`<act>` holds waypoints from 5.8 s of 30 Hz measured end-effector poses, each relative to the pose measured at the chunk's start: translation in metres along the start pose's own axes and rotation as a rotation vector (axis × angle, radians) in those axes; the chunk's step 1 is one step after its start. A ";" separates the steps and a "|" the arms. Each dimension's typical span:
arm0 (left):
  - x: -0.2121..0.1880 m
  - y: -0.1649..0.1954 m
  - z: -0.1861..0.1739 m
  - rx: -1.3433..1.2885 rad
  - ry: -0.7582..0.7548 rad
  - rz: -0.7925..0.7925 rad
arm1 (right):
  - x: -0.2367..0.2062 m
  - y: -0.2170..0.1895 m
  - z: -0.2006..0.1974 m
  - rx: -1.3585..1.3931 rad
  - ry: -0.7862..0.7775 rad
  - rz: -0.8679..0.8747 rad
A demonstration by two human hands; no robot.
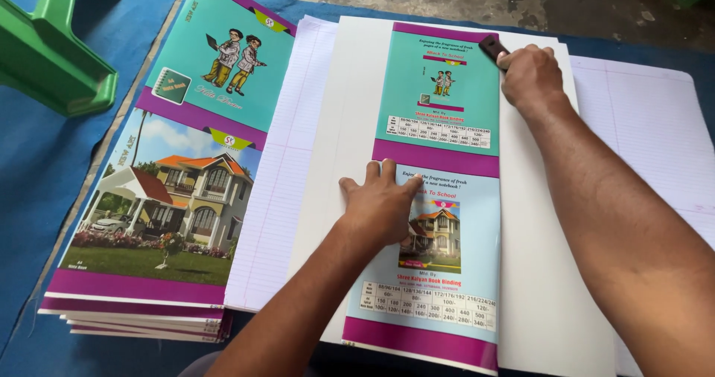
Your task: The person sits on the floor and repeatedly inserts a printed cover sheet into a stack of blank pages, then uses a small rectangular tool to press along the spine to crease the fold. The person repeats this process for multiple book units.
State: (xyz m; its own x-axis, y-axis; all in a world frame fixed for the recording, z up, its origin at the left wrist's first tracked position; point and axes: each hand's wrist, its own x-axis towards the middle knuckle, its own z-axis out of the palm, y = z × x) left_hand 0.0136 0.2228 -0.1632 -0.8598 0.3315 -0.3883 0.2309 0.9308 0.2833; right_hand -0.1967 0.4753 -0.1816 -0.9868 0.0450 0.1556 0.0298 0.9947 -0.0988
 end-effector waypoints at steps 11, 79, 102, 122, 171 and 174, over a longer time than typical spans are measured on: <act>-0.001 0.000 0.001 -0.022 0.015 -0.002 | 0.026 0.006 0.000 -0.058 -0.061 0.002; 0.083 -0.010 0.008 0.083 -0.156 -0.207 | -0.293 0.012 -0.035 0.019 -0.259 -0.729; 0.081 -0.017 0.009 0.083 -0.108 -0.186 | -0.328 0.025 -0.043 0.039 -0.340 -0.990; 0.072 0.009 0.038 0.037 0.251 -0.181 | -0.254 0.125 -0.046 0.355 0.039 0.117; 0.057 0.085 0.038 -0.341 0.471 0.048 | -0.243 0.119 -0.013 0.450 -0.308 0.425; 0.053 0.080 0.039 -0.295 0.552 0.193 | -0.241 0.121 -0.012 0.458 -0.301 0.411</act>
State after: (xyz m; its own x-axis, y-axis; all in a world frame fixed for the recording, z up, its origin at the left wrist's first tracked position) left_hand 0.0040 0.3209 -0.1951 -0.9409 0.2877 0.1790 0.3378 0.7552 0.5618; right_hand 0.0470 0.5860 -0.2191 -0.9129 0.3168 -0.2573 0.4066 0.7597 -0.5074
